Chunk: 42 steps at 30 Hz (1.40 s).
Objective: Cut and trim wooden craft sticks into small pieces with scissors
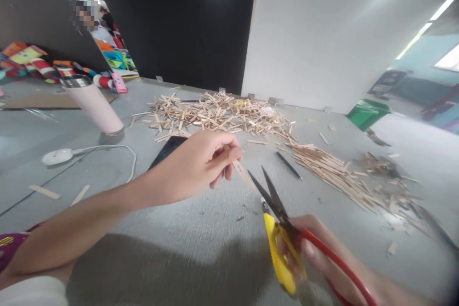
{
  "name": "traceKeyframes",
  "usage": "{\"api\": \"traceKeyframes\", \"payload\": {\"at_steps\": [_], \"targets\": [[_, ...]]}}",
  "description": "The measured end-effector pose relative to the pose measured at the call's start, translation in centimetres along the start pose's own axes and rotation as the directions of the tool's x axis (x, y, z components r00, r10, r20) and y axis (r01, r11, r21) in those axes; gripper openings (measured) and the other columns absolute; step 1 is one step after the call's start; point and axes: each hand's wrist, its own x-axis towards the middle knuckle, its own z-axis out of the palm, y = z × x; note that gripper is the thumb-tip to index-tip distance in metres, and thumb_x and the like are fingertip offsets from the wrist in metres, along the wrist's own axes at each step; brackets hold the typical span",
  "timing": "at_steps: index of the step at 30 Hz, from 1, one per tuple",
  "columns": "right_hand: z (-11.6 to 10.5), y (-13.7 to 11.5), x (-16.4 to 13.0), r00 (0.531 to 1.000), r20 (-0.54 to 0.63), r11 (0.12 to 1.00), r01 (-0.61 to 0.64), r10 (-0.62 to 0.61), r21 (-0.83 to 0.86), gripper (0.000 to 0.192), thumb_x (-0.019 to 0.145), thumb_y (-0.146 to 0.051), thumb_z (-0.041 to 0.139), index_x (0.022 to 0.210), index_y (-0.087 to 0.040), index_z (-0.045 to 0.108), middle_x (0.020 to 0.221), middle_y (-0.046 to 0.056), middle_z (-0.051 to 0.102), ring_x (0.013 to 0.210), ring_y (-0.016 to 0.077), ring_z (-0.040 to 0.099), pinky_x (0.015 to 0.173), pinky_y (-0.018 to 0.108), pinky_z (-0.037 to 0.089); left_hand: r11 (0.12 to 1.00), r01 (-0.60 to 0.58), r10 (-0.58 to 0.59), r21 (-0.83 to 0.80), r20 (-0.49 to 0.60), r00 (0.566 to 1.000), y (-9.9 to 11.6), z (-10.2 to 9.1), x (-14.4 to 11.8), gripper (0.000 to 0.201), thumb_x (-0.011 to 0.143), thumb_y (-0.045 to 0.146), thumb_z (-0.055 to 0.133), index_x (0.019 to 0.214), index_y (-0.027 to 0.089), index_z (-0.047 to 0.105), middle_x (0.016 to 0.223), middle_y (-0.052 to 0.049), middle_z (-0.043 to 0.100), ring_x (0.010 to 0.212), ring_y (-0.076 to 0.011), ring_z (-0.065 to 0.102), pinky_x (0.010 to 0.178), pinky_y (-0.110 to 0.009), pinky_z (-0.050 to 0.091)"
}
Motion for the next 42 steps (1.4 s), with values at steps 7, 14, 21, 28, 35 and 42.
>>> {"api": "traceKeyframes", "payload": {"at_steps": [7, 14, 21, 28, 35, 42], "targets": [[0.7, 1.5, -2.4, 0.991, 0.108, 0.972, -0.097, 0.075, 0.215, 0.027, 0.095, -0.060, 0.073, 0.111, -0.039, 0.067, 0.090, 0.005, 0.068, 0.060, 0.0197, 0.059, 0.050, 0.030, 0.048, 0.995, -0.030, 0.027, 0.091, 0.039, 0.999, 0.1, 0.7, -1.1, 0.037, 0.112, 0.029, 0.050, 0.079, 0.020, 0.063, 0.065, 0.005, 0.070, 0.044, -0.0062, 0.058, 0.045, -0.017, 0.040], [1.2, 2.0, -2.5, 0.988, 0.156, 0.967, -0.063, 0.024, 0.247, 0.036, 0.105, -0.060, 0.064, 0.108, -0.024, 0.062, 0.079, 0.002, 0.066, 0.054, 0.0118, 0.054, 0.045, 0.023, 0.042, 0.996, -0.015, 0.007, 0.090, 0.079, 0.997, 0.1, 0.9, -1.8, 0.039, 0.114, 0.036, 0.047, 0.081, 0.021, 0.063, 0.062, 0.003, 0.067, 0.043, -0.0092, 0.058, 0.042, -0.019, 0.037], [1.3, 0.9, -2.6, 0.974, 0.077, 0.965, -0.223, 0.214, 0.139, 0.045, 0.101, -0.066, 0.065, 0.096, -0.021, 0.067, 0.061, -0.002, 0.058, 0.046, 0.0104, 0.045, 0.039, 0.022, 0.031, 0.992, -0.026, 0.012, 0.122, 0.118, 0.993, 0.6, 1.0, -1.7, 0.033, 0.113, 0.030, 0.048, 0.083, 0.021, 0.060, 0.063, 0.006, 0.065, 0.046, -0.0065, 0.056, 0.044, -0.018, 0.036], [1.2, 1.8, -2.5, 0.956, 0.129, 0.952, -0.279, 0.263, 0.125, 0.049, 0.102, -0.063, 0.065, 0.074, -0.024, 0.059, 0.049, -0.006, 0.047, 0.039, 0.0088, 0.036, 0.037, 0.024, 0.026, 0.996, 0.005, -0.018, 0.089, 0.144, 0.989, 0.6, 0.9, -1.8, 0.032, 0.113, 0.032, 0.048, 0.085, 0.022, 0.059, 0.067, 0.007, 0.066, 0.047, -0.0058, 0.056, 0.044, -0.017, 0.038], [1.1, 1.9, -2.5, 0.945, 0.114, 0.947, -0.315, 0.306, 0.066, 0.049, 0.100, -0.066, 0.067, 0.075, -0.024, 0.063, 0.048, -0.006, 0.044, 0.038, 0.0094, 0.035, 0.036, 0.024, 0.026, 0.997, 0.000, -0.011, 0.074, 0.136, 0.991, 0.5, 1.0, -1.6, 0.033, 0.114, 0.033, 0.048, 0.086, 0.021, 0.060, 0.065, 0.007, 0.066, 0.047, -0.0055, 0.057, 0.044, -0.017, 0.038], [1.3, -0.2, -0.5, 0.936, 0.227, 0.959, -0.283, 0.268, 0.035, 0.061, 0.099, -0.069, 0.064, 0.064, -0.023, 0.047, 0.047, -0.005, 0.043, 0.039, 0.0061, 0.033, 0.036, 0.023, 0.020, 1.000, -0.004, 0.001, 0.022, 0.130, 0.992, 0.5, 0.9, -1.3, 0.028, 0.115, 0.038, 0.047, 0.098, 0.021, 0.061, 0.067, 0.006, 0.066, 0.052, -0.0062, 0.058, 0.047, -0.015, 0.041]]}}
